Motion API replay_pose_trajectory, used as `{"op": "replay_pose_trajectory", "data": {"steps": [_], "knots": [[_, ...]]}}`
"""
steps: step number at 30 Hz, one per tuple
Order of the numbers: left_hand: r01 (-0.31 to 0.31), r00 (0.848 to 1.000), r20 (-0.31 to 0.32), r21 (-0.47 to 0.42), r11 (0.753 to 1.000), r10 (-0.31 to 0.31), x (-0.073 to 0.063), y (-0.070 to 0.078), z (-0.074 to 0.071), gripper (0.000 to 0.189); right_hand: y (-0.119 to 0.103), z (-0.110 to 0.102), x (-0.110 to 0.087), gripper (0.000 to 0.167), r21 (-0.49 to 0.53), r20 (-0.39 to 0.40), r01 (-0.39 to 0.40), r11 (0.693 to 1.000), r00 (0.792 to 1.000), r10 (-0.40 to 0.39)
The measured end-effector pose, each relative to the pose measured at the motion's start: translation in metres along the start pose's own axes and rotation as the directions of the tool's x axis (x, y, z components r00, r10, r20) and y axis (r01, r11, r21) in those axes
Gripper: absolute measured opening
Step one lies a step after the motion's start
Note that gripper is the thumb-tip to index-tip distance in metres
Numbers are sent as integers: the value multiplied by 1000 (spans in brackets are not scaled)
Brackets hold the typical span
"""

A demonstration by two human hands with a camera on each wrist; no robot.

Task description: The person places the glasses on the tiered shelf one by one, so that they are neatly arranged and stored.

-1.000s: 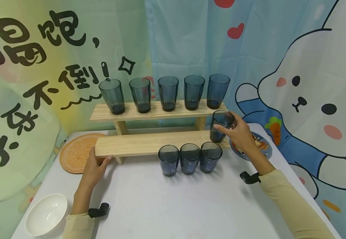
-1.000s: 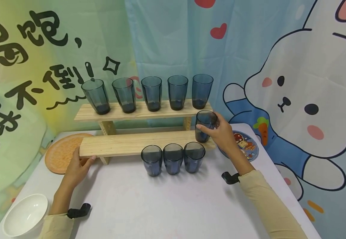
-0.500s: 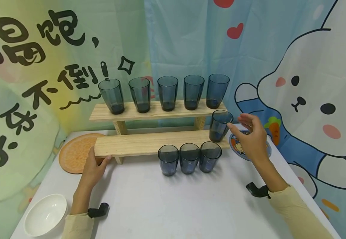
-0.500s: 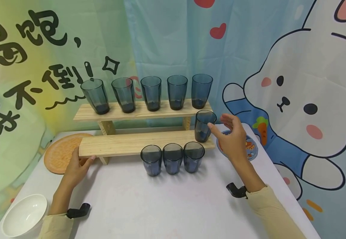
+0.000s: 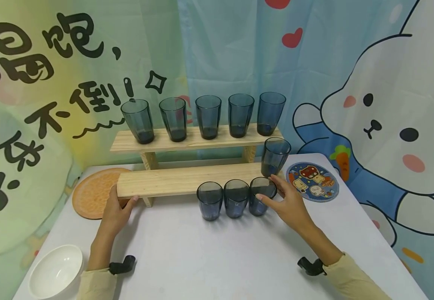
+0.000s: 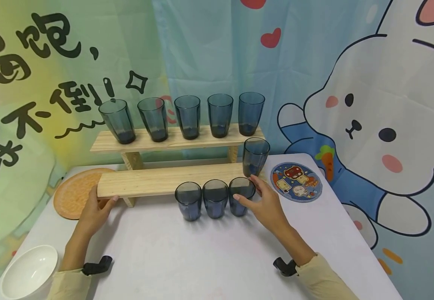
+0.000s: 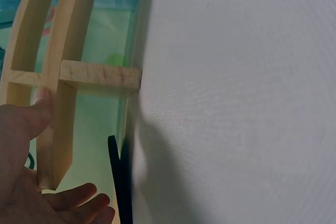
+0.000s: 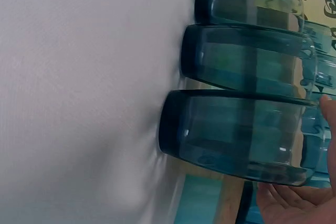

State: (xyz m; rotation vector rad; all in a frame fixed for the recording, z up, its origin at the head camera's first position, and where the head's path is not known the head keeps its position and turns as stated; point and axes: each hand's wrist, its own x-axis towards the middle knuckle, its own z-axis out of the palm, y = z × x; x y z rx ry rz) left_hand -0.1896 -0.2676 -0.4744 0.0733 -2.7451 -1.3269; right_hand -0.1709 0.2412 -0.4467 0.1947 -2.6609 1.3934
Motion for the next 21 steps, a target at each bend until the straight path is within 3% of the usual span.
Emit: {"op": "replay_pose_trajectory", "data": {"steps": [6,13,21], "knots": [[-15,1000,-6,-11,1000,15,0,0,1,83,4,5,3,96,0,17,-25,1000,1000,25],[-19,1000,-12,-14,1000,18,1,0,0,82,7,9,4,95,-18,-7,7,1000,1000,-7],[3,1000,-4,2,1000,-3,1,0,0,84,6,9,3,95,-24,-2,-9,1000,1000,8]]}}
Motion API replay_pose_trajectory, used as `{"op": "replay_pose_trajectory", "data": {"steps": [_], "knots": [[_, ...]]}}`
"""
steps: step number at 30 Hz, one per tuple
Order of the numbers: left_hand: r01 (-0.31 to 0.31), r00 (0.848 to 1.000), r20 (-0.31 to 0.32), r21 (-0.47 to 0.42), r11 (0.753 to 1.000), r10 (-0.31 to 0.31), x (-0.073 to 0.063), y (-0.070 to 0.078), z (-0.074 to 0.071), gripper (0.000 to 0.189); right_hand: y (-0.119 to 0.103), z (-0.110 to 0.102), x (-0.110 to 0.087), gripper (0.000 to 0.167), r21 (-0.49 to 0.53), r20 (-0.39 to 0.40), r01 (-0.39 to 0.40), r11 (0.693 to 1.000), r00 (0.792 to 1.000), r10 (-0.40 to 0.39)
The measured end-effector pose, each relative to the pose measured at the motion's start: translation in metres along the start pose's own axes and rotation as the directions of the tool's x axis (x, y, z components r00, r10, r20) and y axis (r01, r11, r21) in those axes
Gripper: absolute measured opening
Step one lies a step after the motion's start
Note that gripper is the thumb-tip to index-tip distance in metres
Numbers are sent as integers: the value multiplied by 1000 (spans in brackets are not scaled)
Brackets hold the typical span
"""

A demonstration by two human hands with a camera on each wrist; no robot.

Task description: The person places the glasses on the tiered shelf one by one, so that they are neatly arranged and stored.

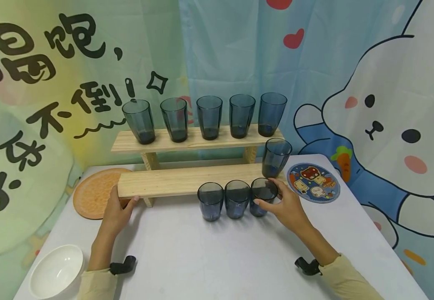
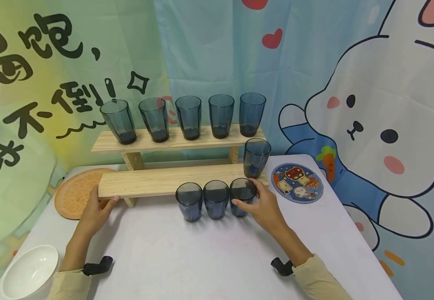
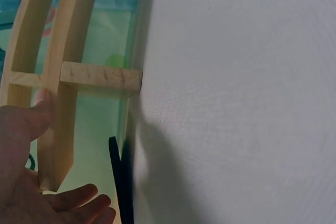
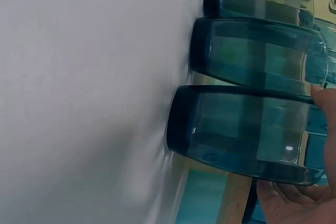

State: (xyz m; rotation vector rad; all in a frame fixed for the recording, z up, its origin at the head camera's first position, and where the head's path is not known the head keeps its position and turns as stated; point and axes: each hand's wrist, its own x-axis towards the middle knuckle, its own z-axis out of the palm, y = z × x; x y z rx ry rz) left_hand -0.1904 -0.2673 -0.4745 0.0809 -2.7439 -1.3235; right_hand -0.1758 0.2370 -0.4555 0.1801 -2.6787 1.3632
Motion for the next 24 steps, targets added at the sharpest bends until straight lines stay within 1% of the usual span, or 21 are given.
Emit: {"op": "replay_pose_trajectory", "data": {"steps": [7,14,20,24], "knots": [[11,1000,4,14,1000,-11,0,1,-1,85,-3,-3,1,96,19,47,-20,1000,999,19],[-13,1000,-10,-18,1000,13,-1,1,1,82,-11,-14,5,95,-30,79,-27,999,996,30],[-17,1000,-8,-23,1000,17,0,1,1,82,-34,-32,4,96,-72,76,-44,996,996,50],[-16,1000,0,-22,1000,16,0,0,0,82,-56,-47,5,90,-44,84,-11,999,996,15]]}}
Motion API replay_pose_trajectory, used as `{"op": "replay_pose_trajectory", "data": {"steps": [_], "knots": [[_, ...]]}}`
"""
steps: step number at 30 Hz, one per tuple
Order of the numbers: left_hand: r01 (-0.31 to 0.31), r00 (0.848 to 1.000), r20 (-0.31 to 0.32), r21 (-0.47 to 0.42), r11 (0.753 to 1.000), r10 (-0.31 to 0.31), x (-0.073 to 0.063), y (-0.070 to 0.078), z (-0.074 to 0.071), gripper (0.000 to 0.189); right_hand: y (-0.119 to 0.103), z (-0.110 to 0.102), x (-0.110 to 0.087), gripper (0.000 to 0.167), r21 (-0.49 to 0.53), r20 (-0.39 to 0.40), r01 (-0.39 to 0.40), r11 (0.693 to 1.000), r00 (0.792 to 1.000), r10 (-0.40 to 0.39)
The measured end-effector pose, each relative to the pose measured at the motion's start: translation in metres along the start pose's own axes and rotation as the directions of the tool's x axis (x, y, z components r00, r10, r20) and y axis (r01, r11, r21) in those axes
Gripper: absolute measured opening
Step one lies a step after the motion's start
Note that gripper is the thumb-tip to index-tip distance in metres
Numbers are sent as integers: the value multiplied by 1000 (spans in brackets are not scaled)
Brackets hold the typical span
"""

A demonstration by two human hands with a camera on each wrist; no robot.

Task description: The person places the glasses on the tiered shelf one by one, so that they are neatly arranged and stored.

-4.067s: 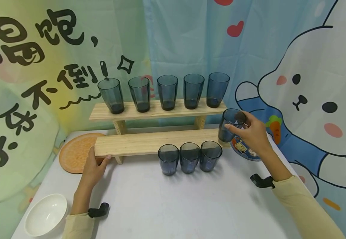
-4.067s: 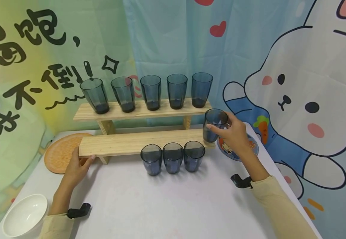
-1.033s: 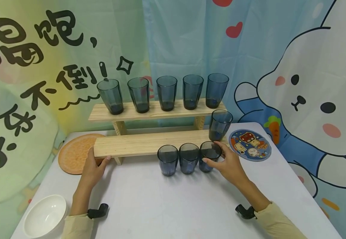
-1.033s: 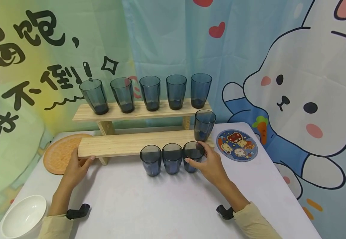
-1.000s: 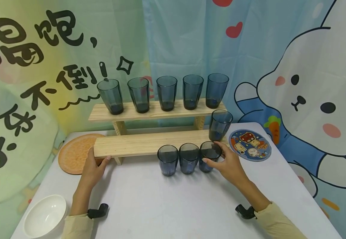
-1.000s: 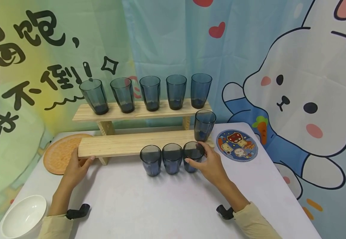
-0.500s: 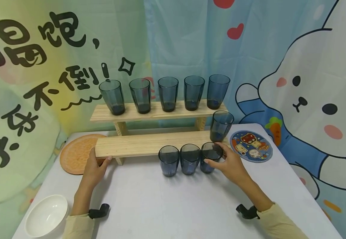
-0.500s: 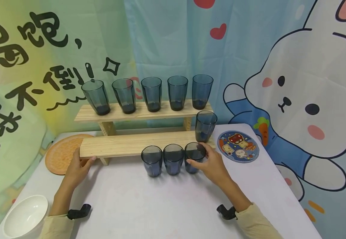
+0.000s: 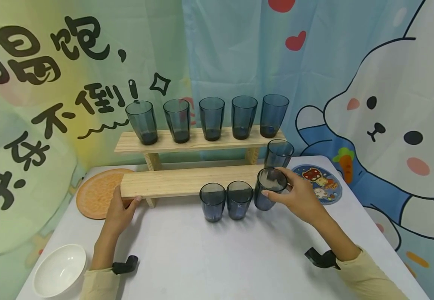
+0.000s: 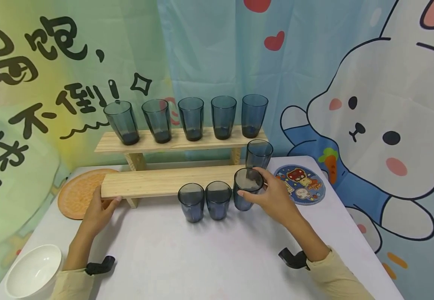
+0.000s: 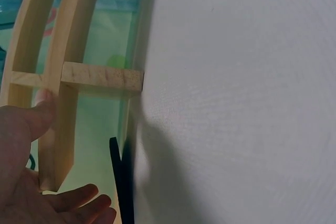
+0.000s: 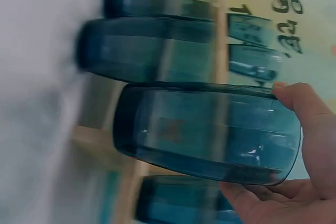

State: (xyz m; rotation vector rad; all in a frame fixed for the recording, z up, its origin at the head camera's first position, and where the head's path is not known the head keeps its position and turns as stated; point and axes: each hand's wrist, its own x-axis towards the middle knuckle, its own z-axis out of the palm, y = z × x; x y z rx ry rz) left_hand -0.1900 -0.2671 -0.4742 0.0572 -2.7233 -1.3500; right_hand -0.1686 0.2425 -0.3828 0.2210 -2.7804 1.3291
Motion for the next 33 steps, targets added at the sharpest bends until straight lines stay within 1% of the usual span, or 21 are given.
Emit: {"op": "replay_pose_trajectory", "data": {"steps": [4,7,11,14,18,24,28,33], "knots": [[-5,1000,-1,-3,1000,5,0,0,0,82,-21,-16,4,84,-9,-5,39,999,999,-39],[-9,1000,-1,-11,1000,9,0,0,1,81,-33,-25,10,86,-18,-8,56,998,998,-56],[-6,1000,2,-14,1000,6,-1,0,1,81,-45,-32,24,87,-13,-17,85,996,996,-85],[-5,1000,3,-16,1000,5,0,-1,1,81,-50,-33,37,88,-21,-17,84,996,996,-84],[-4,1000,1,-14,1000,4,0,-1,0,81,-55,-28,56,91,-37,-5,64,997,998,-65],[-14,1000,-2,-7,1000,14,0,-2,0,80,-54,-9,81,94,-41,18,57,998,998,-56],[-16,1000,-3,-6,1000,16,0,-2,0,81,-50,5,91,94,-35,19,60,998,998,-60],[-20,1000,-4,6,1000,20,0,-2,-1,83,-45,18,97,91,-34,15,71,997,997,-70]]}}
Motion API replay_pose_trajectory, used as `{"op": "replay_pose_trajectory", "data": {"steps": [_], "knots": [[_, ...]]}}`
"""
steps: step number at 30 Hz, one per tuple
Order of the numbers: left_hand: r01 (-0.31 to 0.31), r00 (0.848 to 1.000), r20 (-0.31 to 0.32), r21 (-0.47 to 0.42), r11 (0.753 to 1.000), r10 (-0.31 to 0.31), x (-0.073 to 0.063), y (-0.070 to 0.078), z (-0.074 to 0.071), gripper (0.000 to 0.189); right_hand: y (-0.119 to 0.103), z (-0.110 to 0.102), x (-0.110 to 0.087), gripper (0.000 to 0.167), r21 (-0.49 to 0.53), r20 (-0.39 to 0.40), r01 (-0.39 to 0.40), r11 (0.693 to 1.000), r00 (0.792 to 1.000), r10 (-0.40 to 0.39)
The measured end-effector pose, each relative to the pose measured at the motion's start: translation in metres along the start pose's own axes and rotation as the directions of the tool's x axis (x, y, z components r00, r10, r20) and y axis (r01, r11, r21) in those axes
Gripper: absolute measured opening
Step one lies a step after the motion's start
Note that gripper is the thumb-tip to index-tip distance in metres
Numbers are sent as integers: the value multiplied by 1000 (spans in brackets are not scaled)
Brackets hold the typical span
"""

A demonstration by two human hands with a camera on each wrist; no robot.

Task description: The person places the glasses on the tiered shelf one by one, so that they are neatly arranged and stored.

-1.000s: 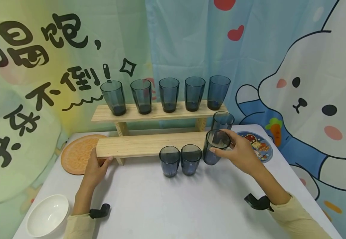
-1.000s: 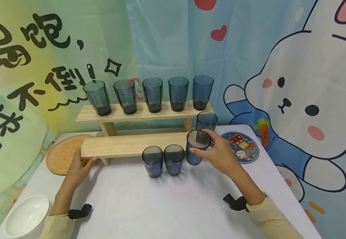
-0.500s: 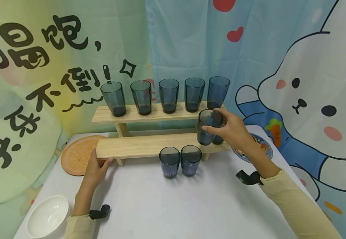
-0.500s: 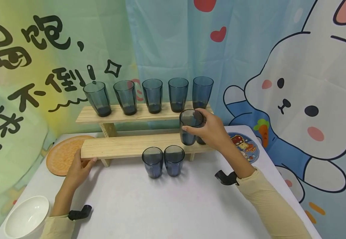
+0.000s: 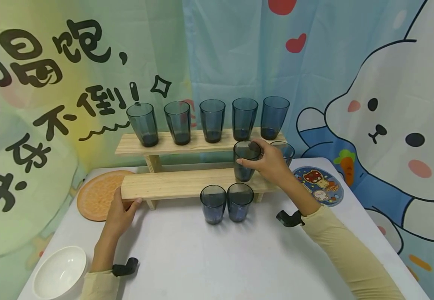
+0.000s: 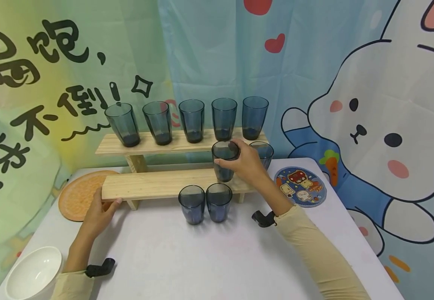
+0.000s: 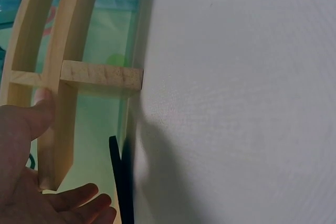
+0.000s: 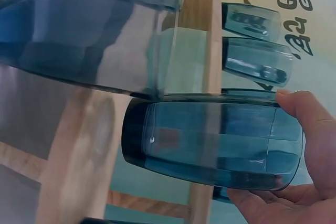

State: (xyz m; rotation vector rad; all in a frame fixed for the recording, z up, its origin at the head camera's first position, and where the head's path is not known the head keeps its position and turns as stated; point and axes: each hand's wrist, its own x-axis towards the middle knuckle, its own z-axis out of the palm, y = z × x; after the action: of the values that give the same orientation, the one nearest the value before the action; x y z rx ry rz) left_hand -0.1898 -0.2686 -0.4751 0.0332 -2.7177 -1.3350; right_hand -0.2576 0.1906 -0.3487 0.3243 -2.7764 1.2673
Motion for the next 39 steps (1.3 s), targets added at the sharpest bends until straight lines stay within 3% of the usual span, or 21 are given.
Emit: {"op": "replay_pose_trajectory", "data": {"steps": [7,23,39], "knots": [[-38,999,-9,-27,999,38,1,0,0,78,1,7,3,93,46,11,-23,999,1000,22],[-13,1000,-2,10,1000,13,0,0,-1,81,7,14,7,92,37,13,-26,999,1000,26],[-4,1000,1,1,1000,4,-2,3,0,82,11,19,7,102,-4,24,-55,998,998,55]]}}
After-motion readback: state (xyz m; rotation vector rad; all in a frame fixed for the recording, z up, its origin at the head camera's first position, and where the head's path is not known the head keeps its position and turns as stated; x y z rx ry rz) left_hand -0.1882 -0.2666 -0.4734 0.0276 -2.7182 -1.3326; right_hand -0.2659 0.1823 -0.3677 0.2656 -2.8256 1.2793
